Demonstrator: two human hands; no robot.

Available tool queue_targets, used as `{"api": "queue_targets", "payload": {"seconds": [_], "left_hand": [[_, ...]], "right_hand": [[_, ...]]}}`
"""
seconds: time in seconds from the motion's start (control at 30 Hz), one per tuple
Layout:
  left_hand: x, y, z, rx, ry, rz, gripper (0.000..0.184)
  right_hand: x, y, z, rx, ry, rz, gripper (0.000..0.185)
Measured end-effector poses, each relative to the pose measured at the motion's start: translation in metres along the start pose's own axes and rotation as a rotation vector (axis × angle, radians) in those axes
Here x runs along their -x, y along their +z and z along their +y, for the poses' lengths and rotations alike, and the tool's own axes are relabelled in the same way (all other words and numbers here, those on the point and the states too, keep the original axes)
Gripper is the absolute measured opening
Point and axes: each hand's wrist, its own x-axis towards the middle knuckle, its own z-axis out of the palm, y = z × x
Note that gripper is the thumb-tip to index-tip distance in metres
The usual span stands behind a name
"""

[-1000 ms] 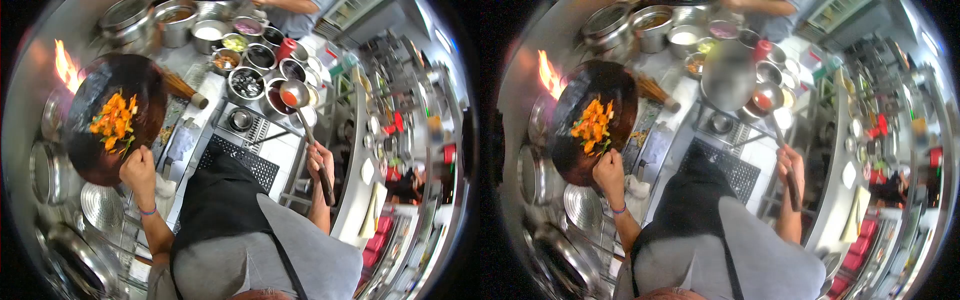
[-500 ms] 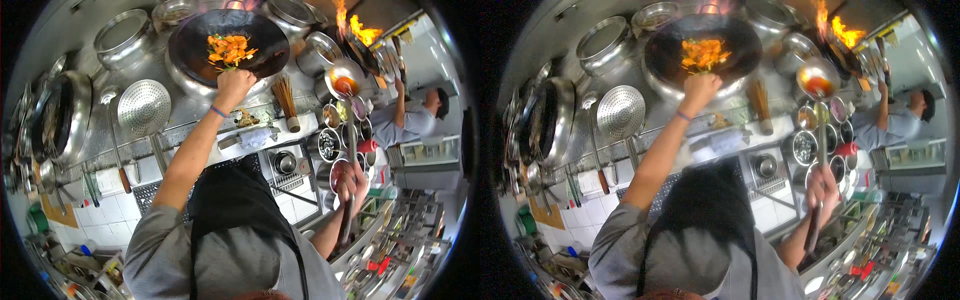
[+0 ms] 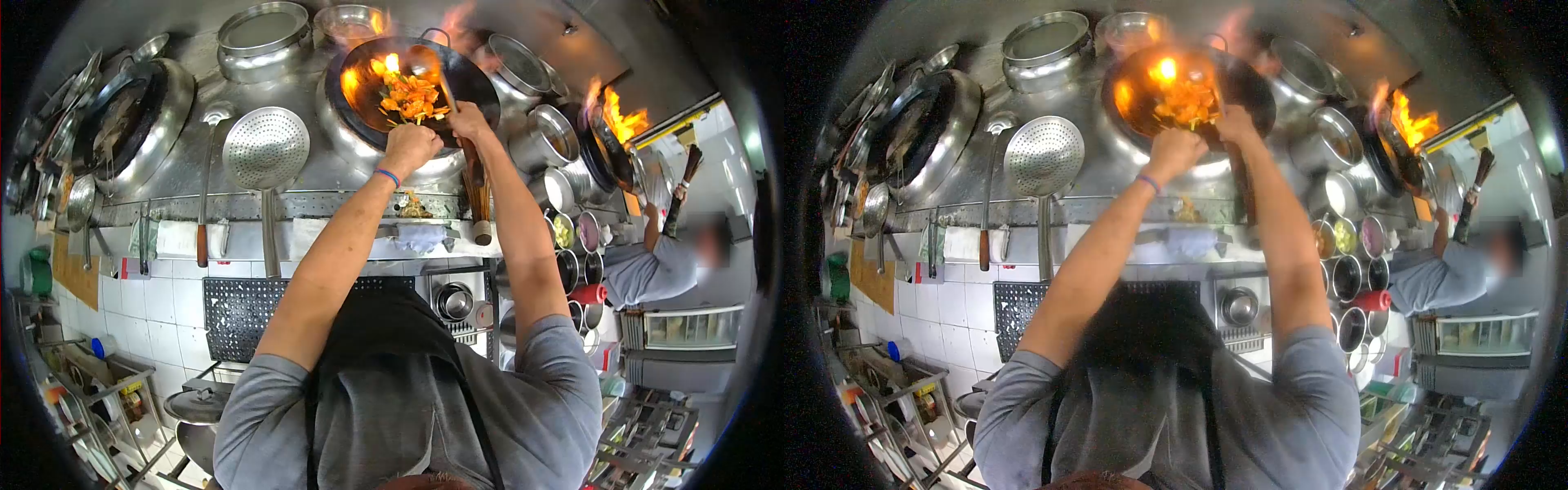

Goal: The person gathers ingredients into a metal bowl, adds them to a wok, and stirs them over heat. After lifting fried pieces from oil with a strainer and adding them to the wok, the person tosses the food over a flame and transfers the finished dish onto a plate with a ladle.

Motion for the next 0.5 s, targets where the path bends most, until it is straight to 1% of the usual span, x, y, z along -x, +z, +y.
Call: {"api": "queue_targets", "payload": {"seconds": [0.03,0.07,0.17,0.23,0.27,0.33,0.37,0.47,0.5], "left_hand": [[0.0,0.0,0.0,-0.015,0.009,-0.002,0.036],[-0.001,0.0,0.001,-0.016,-0.008,-0.003,0.036],[-0.003,0.0,0.003,-0.004,-0.054,-0.004,0.036],[-0.003,-0.004,0.007,0.009,-0.078,-0.015,0.037],[-0.004,-0.001,0.006,0.017,-0.078,-0.017,0.038],[-0.009,0.004,0.007,-0.04,-0.057,0.027,0.036],[-0.007,0.008,0.005,-0.057,-0.027,0.058,0.035],[0.011,-0.002,0.025,0.013,-0.063,0.045,0.034],[0.021,-0.011,0.036,0.011,-0.047,0.038,0.033]], "right_hand": [[0.033,-0.01,-0.038,-0.041,0.027,-0.042,0.029],[0.048,-0.017,-0.048,-0.031,0.055,-0.146,0.035],[0.053,-0.005,0.021,0.158,-0.538,-0.038,0.048],[0.112,-0.043,0.003,0.498,-0.303,-0.103,0.054],[0.121,-0.055,0.026,0.534,-0.327,-0.063,0.056],[0.148,-0.08,0.039,0.597,-0.315,0.008,0.057],[0.169,-0.097,0.024,0.624,-0.274,0.039,0.057],[0.206,-0.101,0.026,0.594,-0.217,0.183,0.06],[0.219,-0.112,0.028,0.552,-0.242,0.208,0.06]]}}
